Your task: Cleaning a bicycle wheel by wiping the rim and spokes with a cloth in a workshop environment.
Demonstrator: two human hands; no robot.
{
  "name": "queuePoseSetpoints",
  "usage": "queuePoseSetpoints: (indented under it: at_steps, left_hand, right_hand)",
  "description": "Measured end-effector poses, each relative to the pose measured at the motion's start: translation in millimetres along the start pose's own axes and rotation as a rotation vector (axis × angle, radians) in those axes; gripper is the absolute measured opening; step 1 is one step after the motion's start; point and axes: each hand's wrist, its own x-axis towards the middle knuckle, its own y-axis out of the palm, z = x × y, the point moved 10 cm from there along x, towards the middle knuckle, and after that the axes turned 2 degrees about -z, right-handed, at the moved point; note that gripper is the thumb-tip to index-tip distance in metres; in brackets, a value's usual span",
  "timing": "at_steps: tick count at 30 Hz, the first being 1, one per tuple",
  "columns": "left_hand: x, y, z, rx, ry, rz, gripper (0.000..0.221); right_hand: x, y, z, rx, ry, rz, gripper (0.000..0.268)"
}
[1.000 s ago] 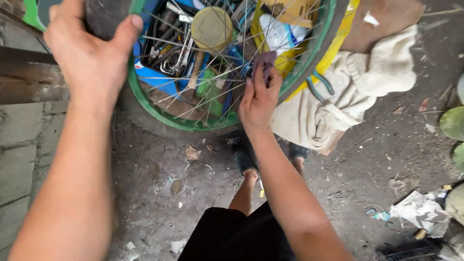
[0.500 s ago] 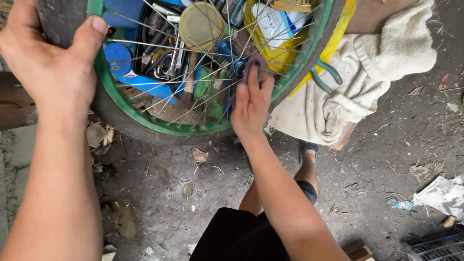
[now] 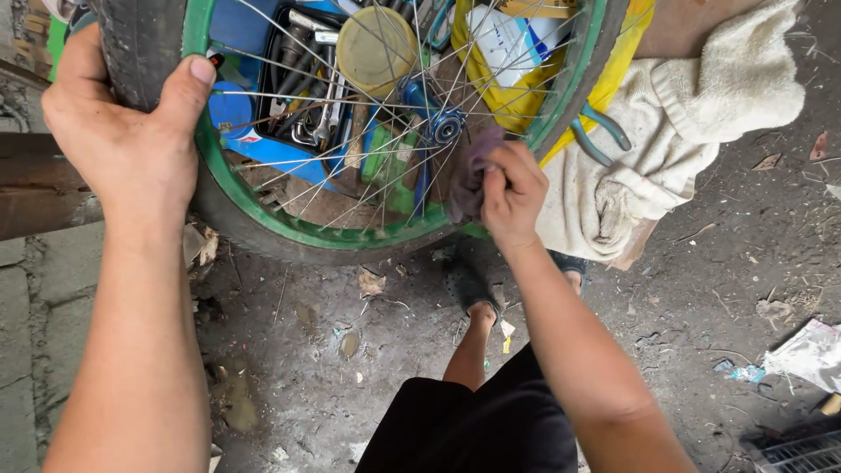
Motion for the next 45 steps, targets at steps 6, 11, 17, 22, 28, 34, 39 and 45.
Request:
queuePoseSetpoints:
  at_steps: [6,11,17,22,28,34,39,45]
  left_hand:
    - [3.9,-2.0,-17.4,0.039,0.037,-0.008,0.035]
    - [-2.0,-4.4,-20.3,0.098,0.032,-0.017,0.037]
    - [-15.8,-13.9,-54.3,0.174,0.001,-0.083,0.056]
    - [-50.8,-30.5,-106.1,0.306,-0.106,0.0,0.066]
    - [-41.0,-23.8,-206.1,0.299,-0.321,0.285,0.121]
    - [-24.8,8.4,-180.0,0.328,-0.476,0.244,0.073]
    - [-10.2,26.6,-227.8,0.384,-0.402,0.29,0.063]
    - [41.2,-32.7,-318.2,0.485,-0.159,0.466,0.069]
  right_hand:
    - [-15.6,48.2,-9.5,-0.171,0.199,-0.027,0.047]
    - [-18.8,35.3,-1.8,-0.278,-0.207,0.138,0.066]
    - [-21.8,-29.3,64.4,-0.073,-0.069,0.421,0.028]
    - [-139.1,-166.2,-30.0,0.336,1.113,-0.226,0.05]
    - [-152.5,-274.1,-30.4,0.083,1.316,0.135,0.036]
    - [-54.1,-330.7,-10.9,-0.157,1.177,0.315,0.035]
    - [-25.5,-353.7,-10.9,-0.027,1.31,0.208,0.044]
    - [-11.7,-387.4,-12.9,-0.139,1.435,0.422,0.04]
